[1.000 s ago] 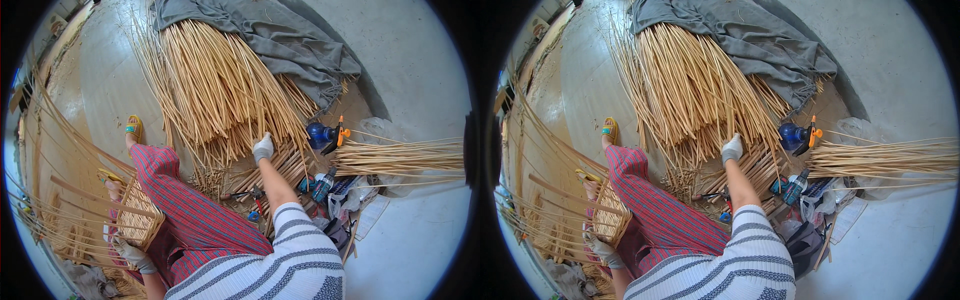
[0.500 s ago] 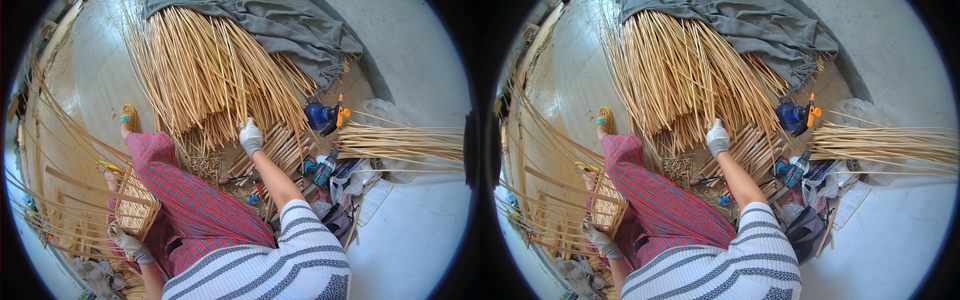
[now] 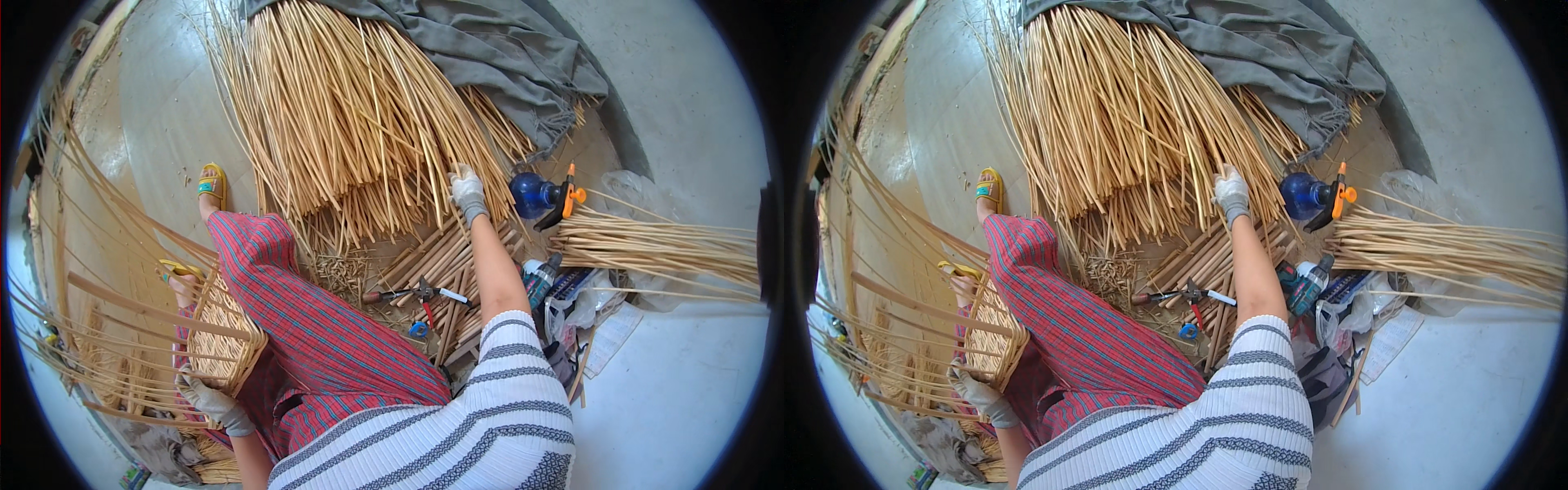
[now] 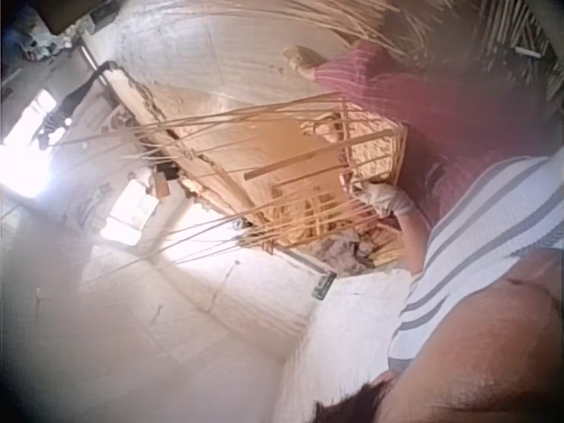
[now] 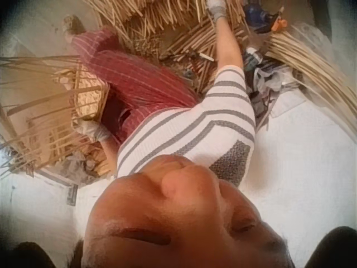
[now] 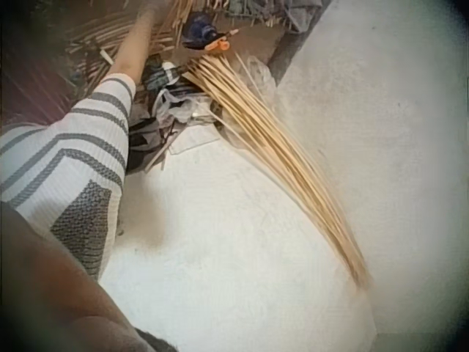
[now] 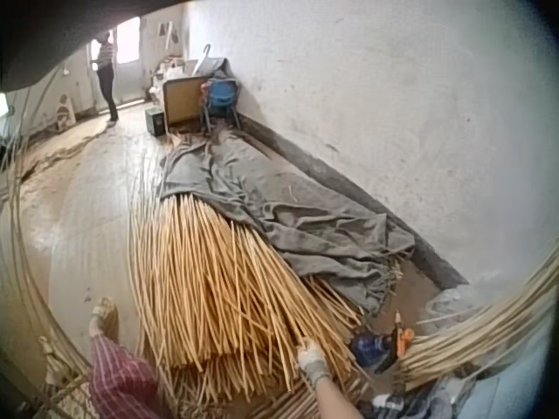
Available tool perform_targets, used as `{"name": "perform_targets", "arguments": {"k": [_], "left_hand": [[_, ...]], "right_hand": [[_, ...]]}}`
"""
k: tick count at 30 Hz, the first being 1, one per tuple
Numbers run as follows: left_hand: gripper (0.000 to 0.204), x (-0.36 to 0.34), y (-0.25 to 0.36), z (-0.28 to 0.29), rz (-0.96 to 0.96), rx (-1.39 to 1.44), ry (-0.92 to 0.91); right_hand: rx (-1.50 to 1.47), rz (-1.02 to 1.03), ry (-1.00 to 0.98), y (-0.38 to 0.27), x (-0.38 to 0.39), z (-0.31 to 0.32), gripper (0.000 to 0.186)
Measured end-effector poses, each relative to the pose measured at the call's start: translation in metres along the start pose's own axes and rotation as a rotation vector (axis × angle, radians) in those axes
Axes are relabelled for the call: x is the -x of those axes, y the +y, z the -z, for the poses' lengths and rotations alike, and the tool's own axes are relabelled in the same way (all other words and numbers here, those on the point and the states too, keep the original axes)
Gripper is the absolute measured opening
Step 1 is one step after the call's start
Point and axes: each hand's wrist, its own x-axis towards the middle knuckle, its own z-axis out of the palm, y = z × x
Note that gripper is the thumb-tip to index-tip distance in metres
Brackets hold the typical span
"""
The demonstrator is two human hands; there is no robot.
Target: Weave a wicker basket using reeds and tools.
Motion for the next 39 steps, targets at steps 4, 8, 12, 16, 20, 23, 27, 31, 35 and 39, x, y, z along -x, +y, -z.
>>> {"name": "perform_targets", "arguments": {"k": [4, 8, 12, 16, 20, 23, 27, 31, 35, 39], "left_hand": [[0.031, -0.006, -0.021, 0.006, -0.103, -0.071, 0.026], [0.024, -0.007, -0.028, 0.003, -0.427, -0.208, 0.078], [0.027, 0.003, -0.012, 0.003, -0.329, -0.153, 0.042], [0.032, 0.019, 0.019, -0.001, 0.063, 0.107, -0.079], [0.051, 0.036, 0.058, -0.018, -0.175, 0.142, 0.043], [0.054, 0.061, 0.098, -0.02, -0.537, 0.015, 0.07], [0.039, 0.107, 0.143, -0.035, -0.747, 0.011, -0.466], [0.044, 0.14, 0.151, -0.093, 0.293, 0.098, -1.516], [0.037, 0.14, 0.148, -0.121, 0.483, -0.067, -1.708], [0.026, 0.109, 0.148, -0.092, 0.413, -0.064, -1.496]], "right_hand": [[0.482, 0.187, 0.218, -0.003, -0.032, -0.019, 0.045], [0.419, 0.158, 0.276, -0.018, -0.06, -0.026, 0.049], [0.459, 0.028, 0.372, -0.039, -0.059, -0.023, 0.049], [0.648, 0.185, 0.253, -0.071, -0.024, -0.007, 0.057], [0.17, 0.113, -0.066, -0.091, 0.055, 0.02, 0.038], [-0.701, -0.117, -0.557, -0.074, 0.173, 0.036, 0.029], [-0.952, -0.174, -0.711, -0.055, 0.342, 0.002, 0.028], [-0.35, -0.154, -1.115, -0.047, 0.443, -0.037, 0.035], [-0.214, 0.088, -1.251, -0.036, 0.427, -0.04, 0.048], [-0.296, 0.166, -1.333, 0.009, 0.343, 0.004, 0.032]]}}
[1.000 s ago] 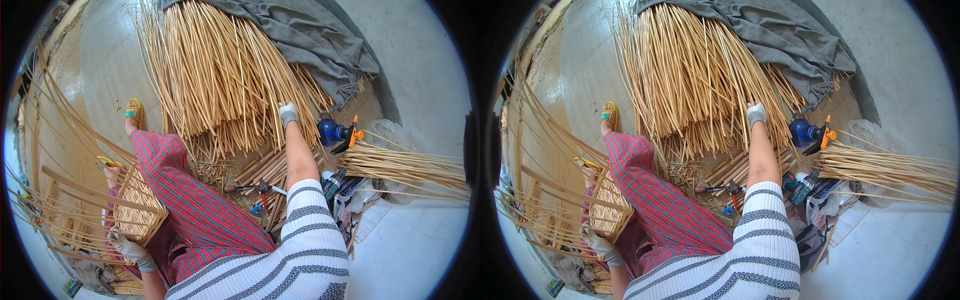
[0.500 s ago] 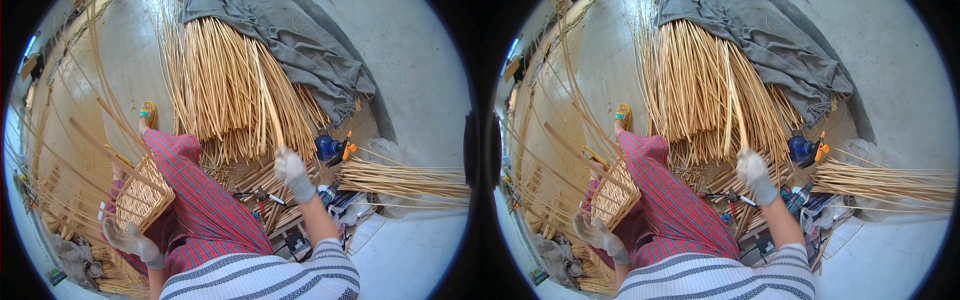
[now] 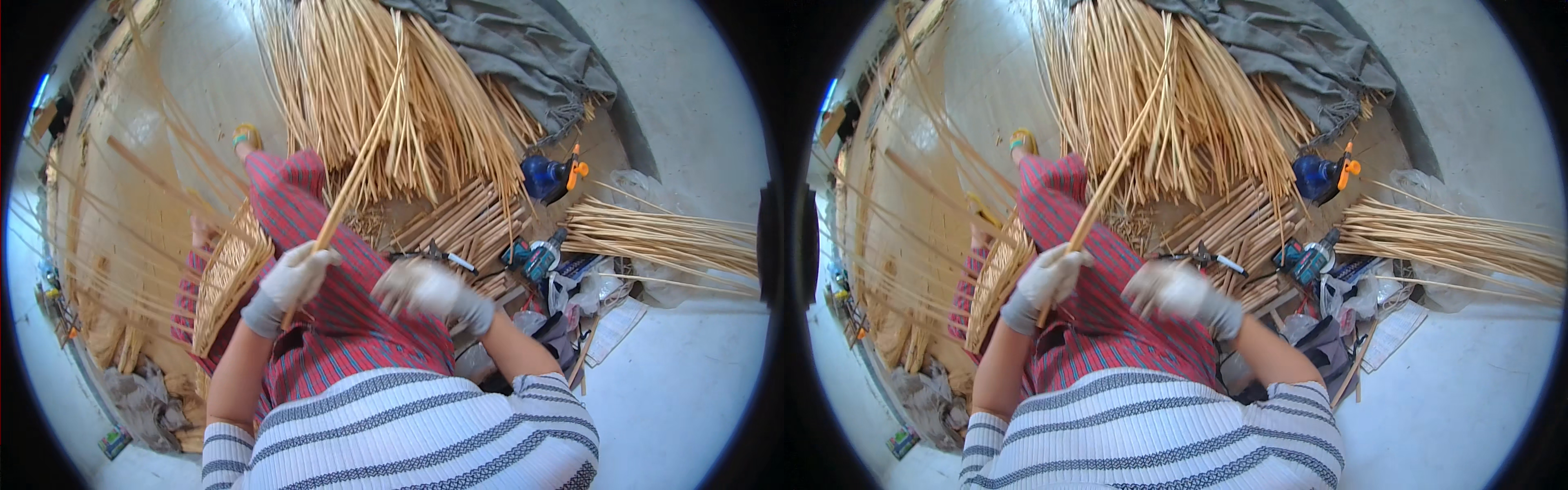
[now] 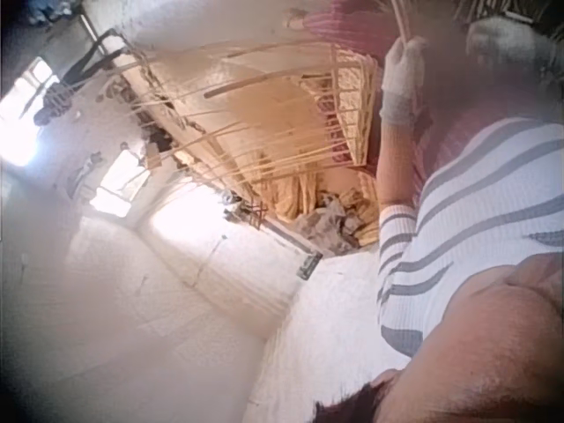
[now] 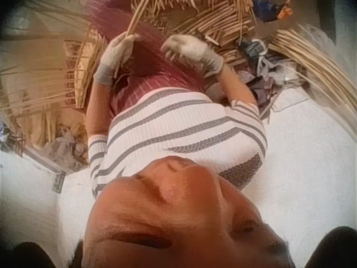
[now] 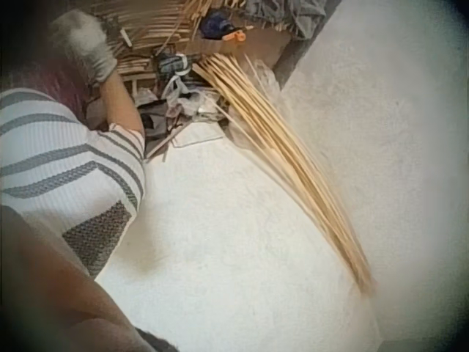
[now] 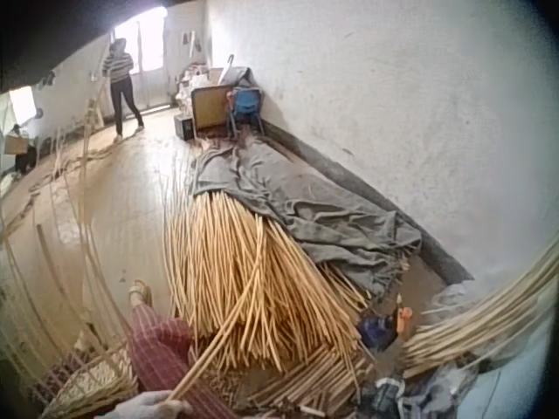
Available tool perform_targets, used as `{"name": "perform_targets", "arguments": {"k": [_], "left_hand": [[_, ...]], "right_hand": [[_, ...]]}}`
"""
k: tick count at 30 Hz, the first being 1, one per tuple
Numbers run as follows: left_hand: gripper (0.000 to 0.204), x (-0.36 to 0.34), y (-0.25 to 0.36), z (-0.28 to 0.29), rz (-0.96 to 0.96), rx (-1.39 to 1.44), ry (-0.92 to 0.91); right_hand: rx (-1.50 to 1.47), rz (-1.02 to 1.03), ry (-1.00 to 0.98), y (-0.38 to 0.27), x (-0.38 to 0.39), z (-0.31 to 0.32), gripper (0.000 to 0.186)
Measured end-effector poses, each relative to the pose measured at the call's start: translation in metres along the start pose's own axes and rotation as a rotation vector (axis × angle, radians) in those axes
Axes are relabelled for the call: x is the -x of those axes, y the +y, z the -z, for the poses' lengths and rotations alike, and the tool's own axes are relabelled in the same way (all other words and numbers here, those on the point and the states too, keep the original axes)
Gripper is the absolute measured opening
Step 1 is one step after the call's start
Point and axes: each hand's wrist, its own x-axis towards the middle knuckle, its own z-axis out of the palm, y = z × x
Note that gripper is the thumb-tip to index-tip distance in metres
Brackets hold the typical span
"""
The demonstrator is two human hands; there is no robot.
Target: Weave a wicker basket using reeds and tools.
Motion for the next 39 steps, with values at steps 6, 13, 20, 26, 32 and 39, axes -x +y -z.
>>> {"name": "perform_targets", "arguments": {"k": [6, 13, 20, 26, 32, 39], "left_hand": [[0.029, 0.016, -0.043, 0.004, -0.098, 0.051, -0.088], [0.031, -0.003, -0.053, -0.004, -0.05, 0.071, -0.132], [0.031, -0.015, -0.039, 0.0, 0.02, 0.209, -0.208], [0.026, -0.025, -0.035, 0.003, 0.14, 0.277, -0.291], [0.027, -0.03, -0.035, 0.01, 0.156, 0.281, -0.34], [0.028, -0.03, -0.036, 0.014, 0.175, 0.279, -0.395]], "right_hand": [[0.507, -0.026, 1.375, 0.064, 0.016, 0.238, 0.019], [0.847, -0.135, 1.495, 0.047, -0.013, 0.335, 0.032], [0.691, -0.109, 1.504, 0.006, -0.074, 0.377, 0.034], [0.839, -0.428, 1.663, -0.028, -0.097, 0.365, 0.039], [1.203, -0.688, 1.609, -0.057, -0.118, 0.356, 0.045], [1.194, -0.699, 1.669, -0.033, -0.128, 0.358, 0.038]]}}
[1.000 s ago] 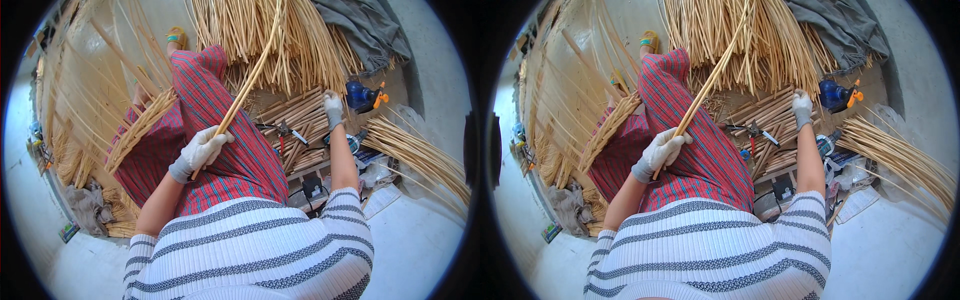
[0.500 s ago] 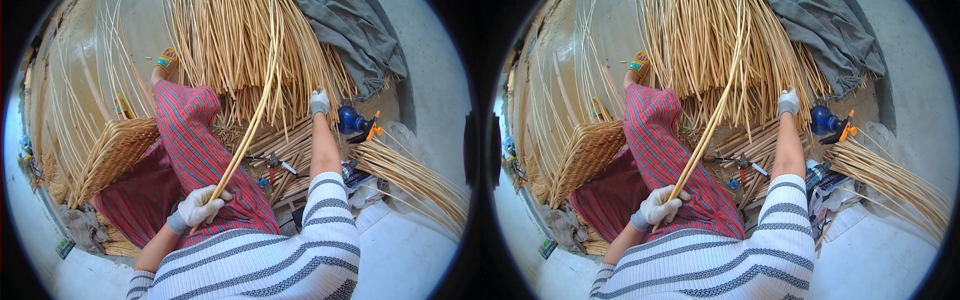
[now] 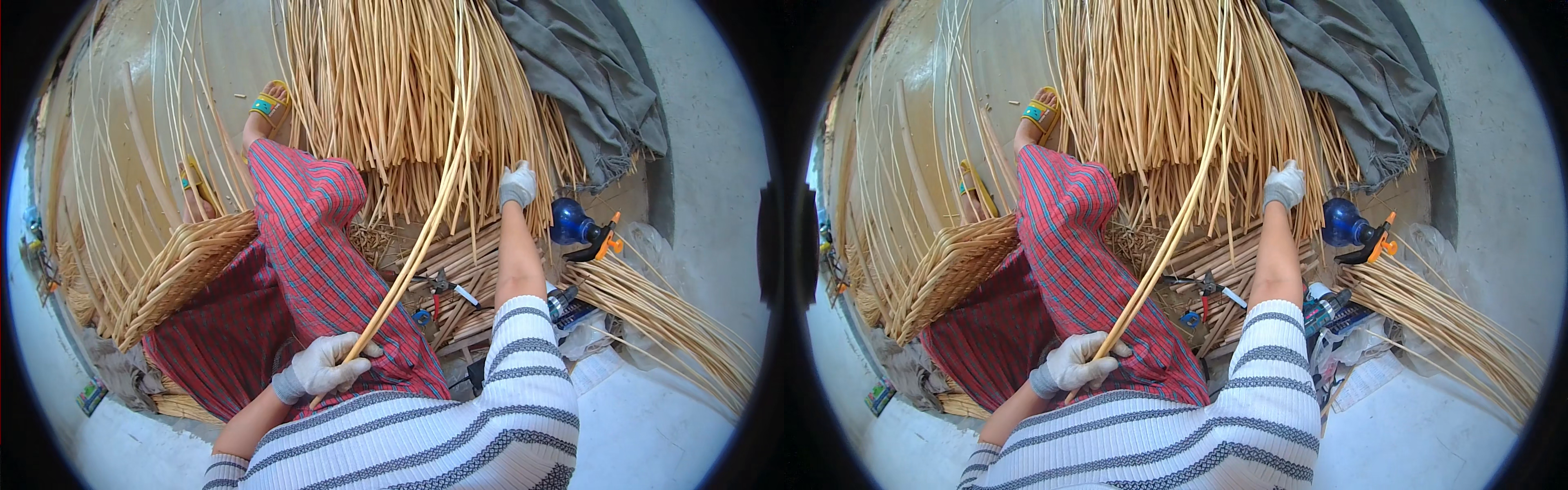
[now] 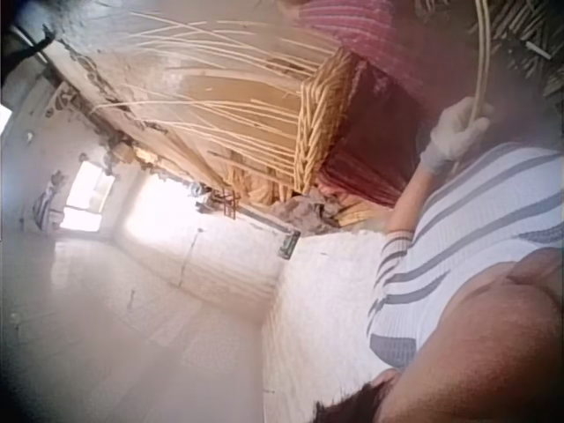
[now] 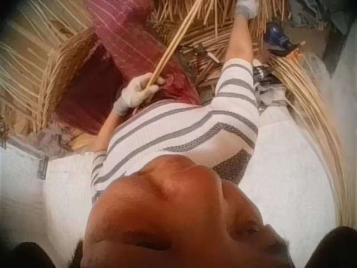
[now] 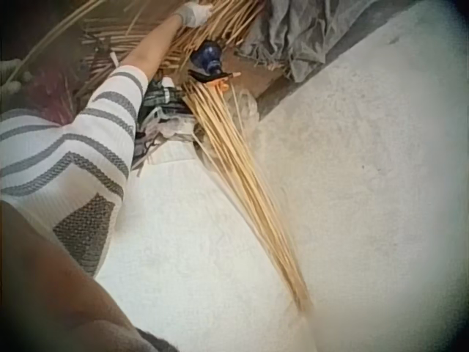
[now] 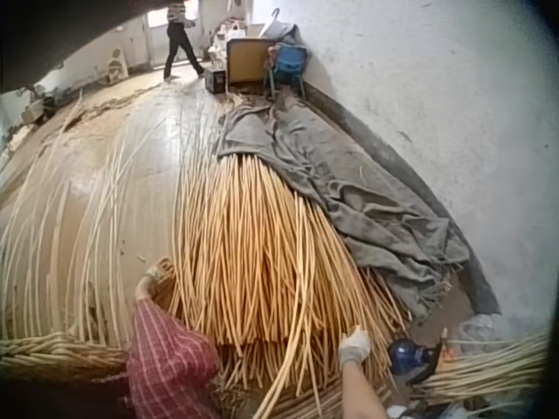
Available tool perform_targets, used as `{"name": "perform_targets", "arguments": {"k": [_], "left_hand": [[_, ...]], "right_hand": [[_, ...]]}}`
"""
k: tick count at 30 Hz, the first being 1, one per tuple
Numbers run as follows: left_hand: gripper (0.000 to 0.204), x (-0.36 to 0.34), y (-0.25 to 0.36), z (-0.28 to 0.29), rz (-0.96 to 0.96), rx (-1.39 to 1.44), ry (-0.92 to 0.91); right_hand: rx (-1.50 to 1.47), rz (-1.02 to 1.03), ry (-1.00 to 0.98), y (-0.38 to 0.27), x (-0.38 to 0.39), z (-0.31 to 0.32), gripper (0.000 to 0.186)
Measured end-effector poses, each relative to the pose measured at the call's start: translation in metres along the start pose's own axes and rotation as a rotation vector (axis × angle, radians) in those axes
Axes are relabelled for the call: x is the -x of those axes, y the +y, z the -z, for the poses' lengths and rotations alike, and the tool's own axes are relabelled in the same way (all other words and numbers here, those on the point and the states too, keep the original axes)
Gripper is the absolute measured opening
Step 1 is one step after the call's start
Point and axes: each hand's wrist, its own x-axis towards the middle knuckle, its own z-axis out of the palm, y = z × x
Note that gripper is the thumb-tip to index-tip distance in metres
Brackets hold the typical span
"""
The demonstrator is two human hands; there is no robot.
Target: Weave a wicker basket using reeds and tools.
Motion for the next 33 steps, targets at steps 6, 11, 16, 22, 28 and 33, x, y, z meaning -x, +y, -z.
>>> {"name": "perform_targets", "arguments": {"k": [6, 11, 16, 22, 28, 33], "left_hand": [[0.03, -0.003, -0.001, -0.002, -0.017, 0.022, 0.005], [0.03, -0.003, -0.003, -0.002, -0.042, -0.03, 0.008], [0.029, -0.002, -0.004, -0.001, -0.039, -0.012, -0.015], [0.03, -0.002, -0.005, 0.002, -0.015, -0.03, -0.026], [0.03, -0.002, -0.005, 0.003, -0.04, -0.042, -0.04], [0.031, -0.002, -0.006, 0.003, -0.012, -0.013, -0.051]], "right_hand": [[-0.213, 0.038, 0.021, 0.03, 0.006, -0.023, 0.043], [-0.127, 0.107, -0.011, 0.032, -0.003, -0.026, 0.033], [-0.106, -0.009, -0.164, 0.019, -0.007, -0.01, 0.047], [-0.206, 0.048, -0.22, 0.012, -0.001, -0.001, 0.051], [-0.192, 0.057, -0.359, 0.013, -0.006, 0.001, 0.053], [-0.294, 0.155, -0.239, 0.008, 0.0, 0.001, 0.035]]}}
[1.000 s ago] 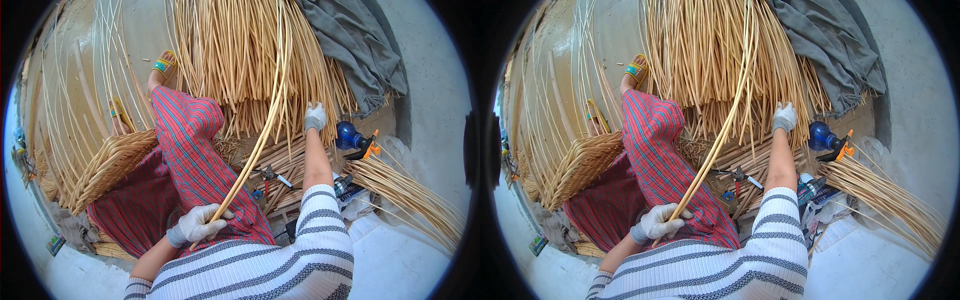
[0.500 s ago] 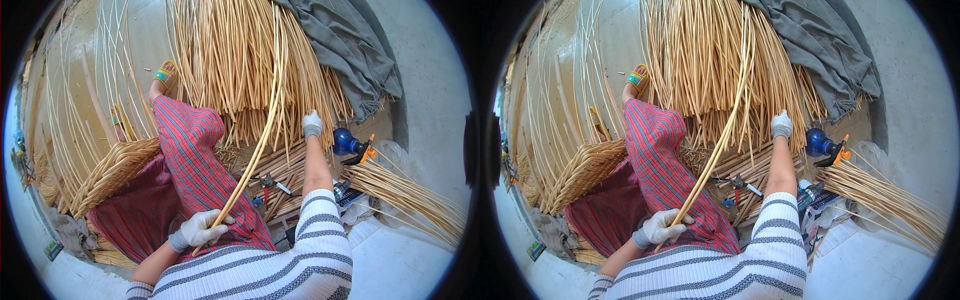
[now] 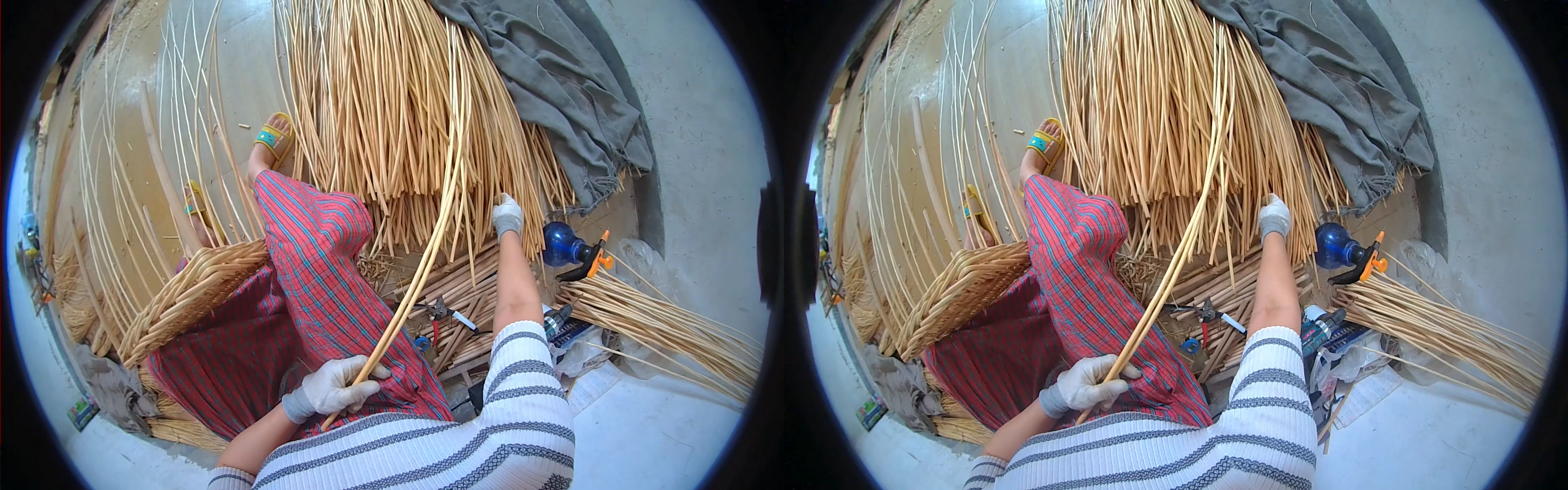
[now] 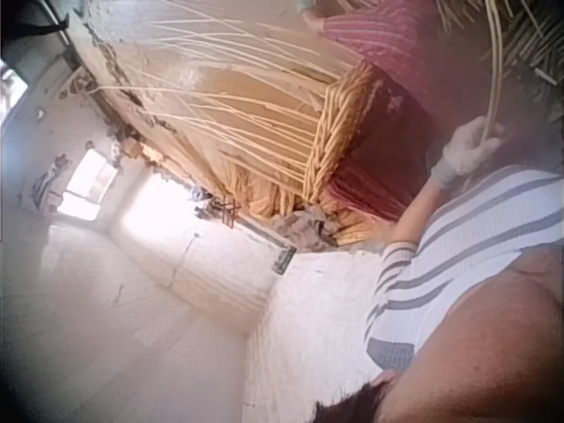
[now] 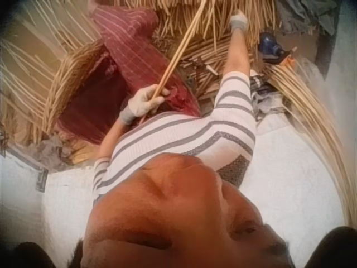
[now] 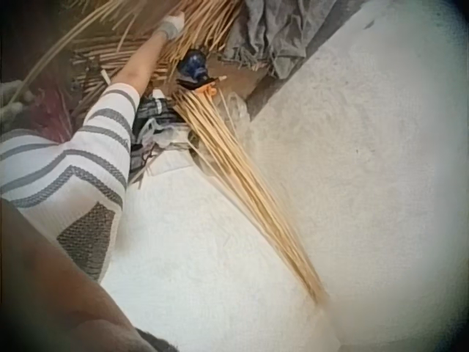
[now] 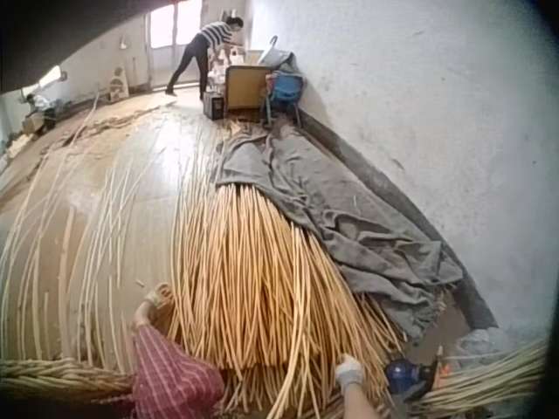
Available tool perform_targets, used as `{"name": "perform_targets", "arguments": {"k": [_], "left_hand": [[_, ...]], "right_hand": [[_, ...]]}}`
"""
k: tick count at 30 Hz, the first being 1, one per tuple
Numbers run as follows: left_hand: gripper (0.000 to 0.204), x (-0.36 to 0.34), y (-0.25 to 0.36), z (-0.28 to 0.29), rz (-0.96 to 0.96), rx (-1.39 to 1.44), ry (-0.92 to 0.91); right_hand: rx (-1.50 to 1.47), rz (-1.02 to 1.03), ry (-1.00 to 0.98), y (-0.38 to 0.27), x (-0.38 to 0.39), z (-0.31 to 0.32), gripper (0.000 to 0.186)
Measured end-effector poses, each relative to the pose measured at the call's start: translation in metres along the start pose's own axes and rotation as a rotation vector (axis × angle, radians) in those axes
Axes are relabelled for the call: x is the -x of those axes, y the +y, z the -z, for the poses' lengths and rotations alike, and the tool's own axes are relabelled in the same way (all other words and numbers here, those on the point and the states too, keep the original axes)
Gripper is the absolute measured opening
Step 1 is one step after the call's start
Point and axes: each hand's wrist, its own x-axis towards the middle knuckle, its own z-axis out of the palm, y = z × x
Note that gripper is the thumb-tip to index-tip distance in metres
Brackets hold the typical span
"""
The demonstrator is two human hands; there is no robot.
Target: Weave a wicker basket using reeds and tools.
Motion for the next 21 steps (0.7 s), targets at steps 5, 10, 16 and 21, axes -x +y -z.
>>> {"name": "perform_targets", "arguments": {"k": [5, 10, 16, 21], "left_hand": [[0.032, -0.001, -0.001, 0.001, 0.003, 0.014, -0.002], [0.033, -0.001, -0.001, 0.002, 0.041, 0.027, -0.014], [0.033, -0.002, 0.001, 0.002, 0.046, 0.02, -0.012], [0.034, -0.002, 0.002, 0.0, 0.017, 0.021, -0.008]], "right_hand": [[0.098, -0.189, 0.003, 0.0, 0.0, -0.009, 0.049], [-0.051, -0.069, 0.042, 0.017, -0.009, -0.021, 0.052], [-0.137, -0.007, -0.008, 0.025, -0.017, -0.03, 0.056], [0.087, -0.103, 0.026, 0.008, -0.003, -0.019, 0.05]]}}
